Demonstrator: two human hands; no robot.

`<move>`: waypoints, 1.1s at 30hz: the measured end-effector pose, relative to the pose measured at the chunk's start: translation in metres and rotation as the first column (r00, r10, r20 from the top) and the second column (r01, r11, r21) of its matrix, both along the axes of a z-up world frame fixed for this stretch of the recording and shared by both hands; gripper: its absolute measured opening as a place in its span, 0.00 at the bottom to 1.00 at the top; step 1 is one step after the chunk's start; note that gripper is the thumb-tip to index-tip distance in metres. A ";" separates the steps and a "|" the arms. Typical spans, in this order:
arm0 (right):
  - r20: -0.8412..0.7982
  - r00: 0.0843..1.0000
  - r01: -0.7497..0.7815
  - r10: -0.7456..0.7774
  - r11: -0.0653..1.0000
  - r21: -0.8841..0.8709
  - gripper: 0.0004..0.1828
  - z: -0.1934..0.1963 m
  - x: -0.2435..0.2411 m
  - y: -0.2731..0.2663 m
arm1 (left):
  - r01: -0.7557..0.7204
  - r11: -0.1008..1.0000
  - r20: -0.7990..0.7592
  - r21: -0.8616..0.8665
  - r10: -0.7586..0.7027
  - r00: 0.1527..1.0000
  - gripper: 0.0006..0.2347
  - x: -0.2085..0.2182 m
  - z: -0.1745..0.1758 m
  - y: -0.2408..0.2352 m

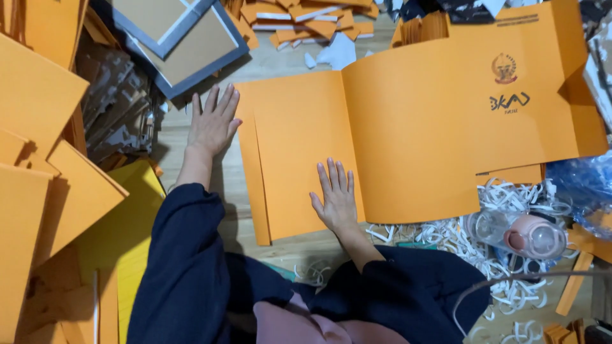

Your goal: The person assembles orange folders by hand, peeling the backing off adhesive strips and pressing the flaps together while sitting on the floor among piles of materials.

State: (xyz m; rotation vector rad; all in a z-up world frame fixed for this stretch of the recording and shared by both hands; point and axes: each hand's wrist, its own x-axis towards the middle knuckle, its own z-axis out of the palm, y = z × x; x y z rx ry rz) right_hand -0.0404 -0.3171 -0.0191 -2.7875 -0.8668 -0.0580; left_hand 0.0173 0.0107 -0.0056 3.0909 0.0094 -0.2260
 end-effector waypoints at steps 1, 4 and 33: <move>-0.004 1.000 0.002 -0.002 1.000 0.010 0.35 0.001 -0.002 -0.001 | 0.031 1.000 0.015 -0.001 -0.031 0.999 0.25 -0.007 0.002 -0.003; 0.010 1.000 0.002 -0.002 1.000 0.028 0.35 -0.002 0.004 0.001 | 0.097 0.995 0.026 -0.008 -0.097 0.995 0.26 -0.026 0.004 -0.008; -0.107 0.990 -0.117 0.088 0.945 -0.304 0.39 0.022 -0.080 0.005 | 0.002 0.965 -0.379 0.262 0.101 0.920 0.47 -0.157 0.056 -0.125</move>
